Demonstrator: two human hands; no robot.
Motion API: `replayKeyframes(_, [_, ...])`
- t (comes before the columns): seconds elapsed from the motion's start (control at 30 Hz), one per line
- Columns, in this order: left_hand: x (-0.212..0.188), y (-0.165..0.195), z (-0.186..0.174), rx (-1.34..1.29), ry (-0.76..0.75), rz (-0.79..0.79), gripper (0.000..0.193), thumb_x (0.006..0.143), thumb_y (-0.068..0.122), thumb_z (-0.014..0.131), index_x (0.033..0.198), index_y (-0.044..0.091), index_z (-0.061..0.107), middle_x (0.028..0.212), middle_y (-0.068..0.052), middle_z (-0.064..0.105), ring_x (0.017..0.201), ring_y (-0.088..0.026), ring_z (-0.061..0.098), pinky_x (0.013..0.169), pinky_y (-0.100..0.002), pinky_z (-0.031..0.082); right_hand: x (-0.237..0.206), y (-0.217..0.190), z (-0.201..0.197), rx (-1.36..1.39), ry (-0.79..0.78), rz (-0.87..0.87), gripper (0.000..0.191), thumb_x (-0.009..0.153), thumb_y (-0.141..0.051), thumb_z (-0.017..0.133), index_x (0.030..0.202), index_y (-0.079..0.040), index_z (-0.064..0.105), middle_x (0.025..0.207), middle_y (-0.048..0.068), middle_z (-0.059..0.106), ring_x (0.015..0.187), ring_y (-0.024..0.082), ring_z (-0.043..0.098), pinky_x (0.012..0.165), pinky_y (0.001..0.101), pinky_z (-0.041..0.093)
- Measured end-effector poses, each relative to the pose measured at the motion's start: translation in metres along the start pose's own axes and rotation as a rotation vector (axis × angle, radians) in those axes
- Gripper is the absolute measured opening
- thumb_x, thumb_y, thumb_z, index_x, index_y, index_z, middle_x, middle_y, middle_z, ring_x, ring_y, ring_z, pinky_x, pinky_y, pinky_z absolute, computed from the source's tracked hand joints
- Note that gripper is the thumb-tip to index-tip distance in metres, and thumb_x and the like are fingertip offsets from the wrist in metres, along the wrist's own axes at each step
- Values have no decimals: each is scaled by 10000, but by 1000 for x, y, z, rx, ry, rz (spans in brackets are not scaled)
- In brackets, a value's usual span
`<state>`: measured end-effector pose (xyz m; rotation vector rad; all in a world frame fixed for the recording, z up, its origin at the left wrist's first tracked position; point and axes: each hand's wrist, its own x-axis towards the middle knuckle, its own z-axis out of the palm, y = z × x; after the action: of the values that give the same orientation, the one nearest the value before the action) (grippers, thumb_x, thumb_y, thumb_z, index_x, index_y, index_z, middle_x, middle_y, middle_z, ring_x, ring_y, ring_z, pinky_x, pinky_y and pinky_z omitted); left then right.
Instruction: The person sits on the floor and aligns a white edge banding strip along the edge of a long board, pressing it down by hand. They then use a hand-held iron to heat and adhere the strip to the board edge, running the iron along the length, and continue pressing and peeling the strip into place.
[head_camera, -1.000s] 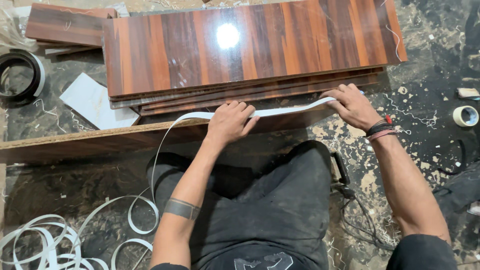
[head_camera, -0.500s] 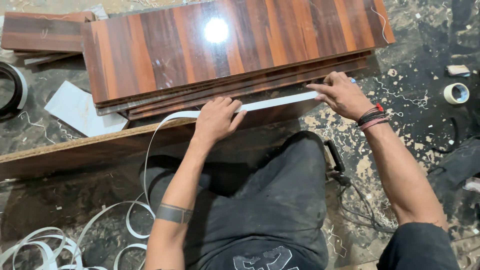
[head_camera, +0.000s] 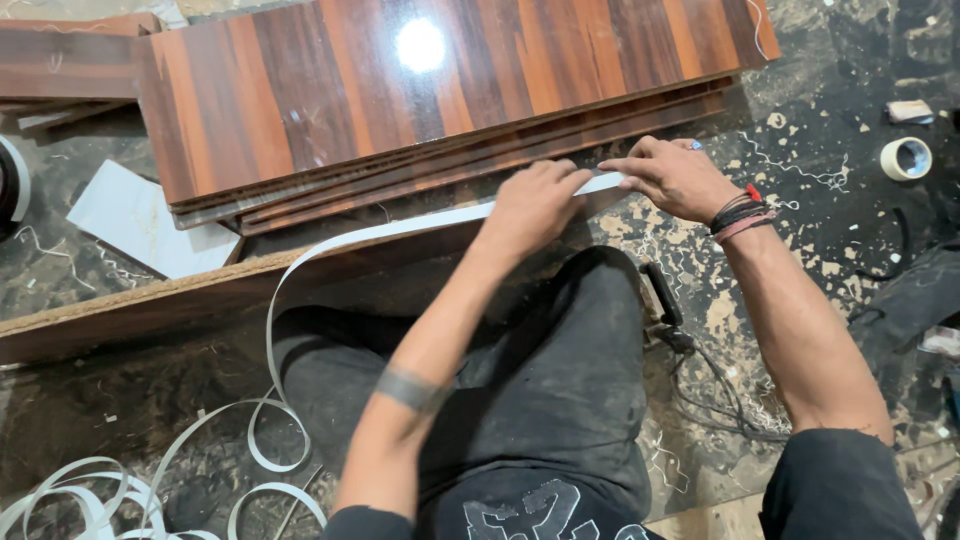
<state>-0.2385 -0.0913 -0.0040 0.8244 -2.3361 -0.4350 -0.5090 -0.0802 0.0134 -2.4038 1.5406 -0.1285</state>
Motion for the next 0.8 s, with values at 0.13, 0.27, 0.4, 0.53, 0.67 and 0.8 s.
replayKeyframes(0.13, [5, 1, 37, -53, 18, -94, 195, 927, 191, 682, 1120, 177, 707, 1026, -28, 723, 952, -273, 708, 762, -419, 566, -3, 0, 4, 51, 4, 18, 406, 998, -347, 604, 1396, -295, 667, 1097, 78, 640, 1020, 303, 614, 927, 447, 474])
replayKeyframes(0.27, [0, -2, 44, -119, 71, -132, 152, 938, 212, 669, 1079, 189, 721, 1043, -1, 728, 944, -256, 716, 762, -414, 572, -15, 13, 17, 211, 254, 8, 520, 981, -312, 677, 1473, -165, 589, 1230, 147, 605, 1167, 338, 558, 1018, 450, 447])
replayKeyframes(0.4, [6, 5, 40, -85, 43, -174, 129, 941, 247, 680, 1056, 201, 716, 956, -14, 707, 887, -266, 710, 685, -437, 553, -43, 34, 43, 487, 522, 167, 541, 1021, -252, 684, 1505, -70, 525, 1323, 161, 570, 1261, 306, 567, 1111, 416, 447])
replayKeyframes(0.53, [10, 11, 35, -48, 17, -206, 114, 929, 258, 680, 1027, 202, 692, 914, -20, 684, 868, -264, 700, 638, -448, 541, -87, 47, 80, 562, 467, 538, 413, 1060, -304, 611, 1417, -95, 605, 1311, 140, 637, 1192, 263, 631, 1019, 391, 505])
replayKeyframes(0.67, [12, 6, 33, -42, -26, -180, 114, 944, 253, 672, 1042, 194, 678, 940, -21, 687, 893, -271, 697, 635, -464, 534, -121, 40, 121, 373, 71, 739, 456, 1008, -450, 558, 1349, -160, 648, 1232, 146, 722, 1111, 310, 698, 957, 400, 528])
replayKeyframes(0.8, [13, -2, 34, -44, -67, -147, 109, 956, 248, 662, 1047, 191, 679, 939, -17, 698, 885, -284, 699, 642, -470, 532, -138, 25, 149, 396, -160, 754, 476, 992, -481, 544, 1313, -144, 644, 1190, 185, 712, 1100, 383, 670, 934, 455, 516])
